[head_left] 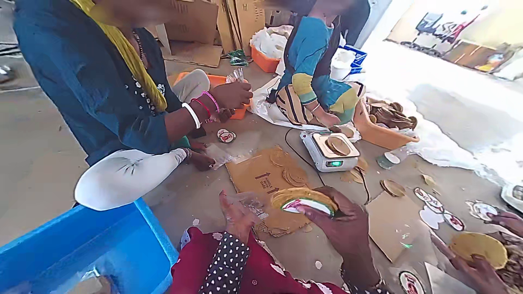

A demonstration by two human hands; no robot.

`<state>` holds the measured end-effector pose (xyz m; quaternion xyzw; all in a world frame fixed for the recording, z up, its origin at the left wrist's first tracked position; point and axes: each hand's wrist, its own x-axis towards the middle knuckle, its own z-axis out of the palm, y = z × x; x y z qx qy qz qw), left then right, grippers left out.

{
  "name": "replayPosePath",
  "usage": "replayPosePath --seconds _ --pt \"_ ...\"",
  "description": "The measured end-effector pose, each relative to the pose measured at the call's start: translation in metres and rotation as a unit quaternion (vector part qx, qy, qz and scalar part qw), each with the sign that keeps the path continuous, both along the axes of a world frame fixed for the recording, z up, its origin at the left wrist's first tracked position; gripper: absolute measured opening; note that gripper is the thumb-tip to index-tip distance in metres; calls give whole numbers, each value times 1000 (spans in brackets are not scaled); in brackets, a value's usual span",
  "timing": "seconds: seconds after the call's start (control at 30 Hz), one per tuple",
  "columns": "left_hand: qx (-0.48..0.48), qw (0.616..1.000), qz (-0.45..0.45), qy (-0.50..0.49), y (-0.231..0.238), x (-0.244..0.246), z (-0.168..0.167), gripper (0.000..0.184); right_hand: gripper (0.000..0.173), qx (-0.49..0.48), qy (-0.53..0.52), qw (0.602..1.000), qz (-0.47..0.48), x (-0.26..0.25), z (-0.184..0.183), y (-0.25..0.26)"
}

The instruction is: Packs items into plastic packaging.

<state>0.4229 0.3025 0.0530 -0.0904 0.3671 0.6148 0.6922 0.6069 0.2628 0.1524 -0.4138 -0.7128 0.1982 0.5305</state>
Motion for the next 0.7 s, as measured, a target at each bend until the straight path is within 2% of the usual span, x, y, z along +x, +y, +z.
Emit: replayPosePath --seconds 0.1,0.2,0.33,0.37,0.43,0.47,0.53,0.57,0.63,0.7 --pt "11 1000 15 -10 0 2 1 73 19 36 -93 993 63 -25 11 -3" --pt "1 999 14 -39 -1 -1 2 74 18 41 -203 978 33 -42 -4 2" --pt "-4 999 11 -47 -6 -5 10 73 12 62 -296 953 18 -57 -15 4" --pt "-14 999 10 -38 -9 -4 24 69 11 67 -313 947 16 -60 -15 3" --pt "-63 997 1 -43 -20 -8 78 58 11 76 -339 938 5 -67 -16 1" --pt "-57 997 8 -59 -23 -9 81 57 13 77 -346 935 0 -69 -17 1" --pt "53 995 34 -73 -17 -4 25 55 30 72 -347 935 -11 -72 -18 -1" --pt "67 994 48 -76 -14 -3 14 51 44 69 -346 936 -19 -74 -18 -2" --pt "77 992 69 -67 -11 -4 8 47 66 46 -333 942 -22 -75 -17 -6" --pt "76 991 73 -78 -10 -5 11 47 78 20 -323 946 -22 -74 -16 -9"
